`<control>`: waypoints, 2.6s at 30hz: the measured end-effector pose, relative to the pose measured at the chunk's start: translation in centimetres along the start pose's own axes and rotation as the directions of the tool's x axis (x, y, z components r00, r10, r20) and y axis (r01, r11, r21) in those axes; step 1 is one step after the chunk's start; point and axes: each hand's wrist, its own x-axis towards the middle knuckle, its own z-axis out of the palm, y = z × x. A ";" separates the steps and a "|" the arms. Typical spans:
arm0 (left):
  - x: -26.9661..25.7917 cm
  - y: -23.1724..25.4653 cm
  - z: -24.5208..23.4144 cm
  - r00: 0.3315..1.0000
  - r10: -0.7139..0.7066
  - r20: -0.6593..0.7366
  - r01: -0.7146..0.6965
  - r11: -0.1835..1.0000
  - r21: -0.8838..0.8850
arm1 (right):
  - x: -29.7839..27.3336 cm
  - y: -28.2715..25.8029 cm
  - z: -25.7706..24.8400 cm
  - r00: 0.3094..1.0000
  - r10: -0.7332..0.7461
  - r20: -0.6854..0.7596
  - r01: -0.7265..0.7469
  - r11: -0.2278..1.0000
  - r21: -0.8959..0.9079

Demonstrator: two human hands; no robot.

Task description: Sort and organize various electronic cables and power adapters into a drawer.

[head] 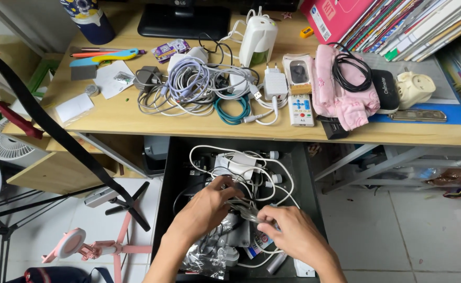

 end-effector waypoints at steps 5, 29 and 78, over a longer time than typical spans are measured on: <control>-0.5 2.1 -3.0 0.993 -0.096 0.063 0.098 0.995 -0.031 | -0.3 0.9 -0.6 0.965 -0.246 -0.095 0.260 0.948 0.184; 0.1 2.7 -5.4 0.933 -0.215 -0.289 -0.060 0.699 -0.713 | 0.8 2.4 -4.2 0.902 -0.332 -0.275 0.430 0.656 0.620; 2.9 -3.5 7.0 0.940 -0.307 -0.149 0.340 0.868 0.363 | 7.0 2.4 -0.8 0.816 -0.200 0.541 0.302 0.948 -0.105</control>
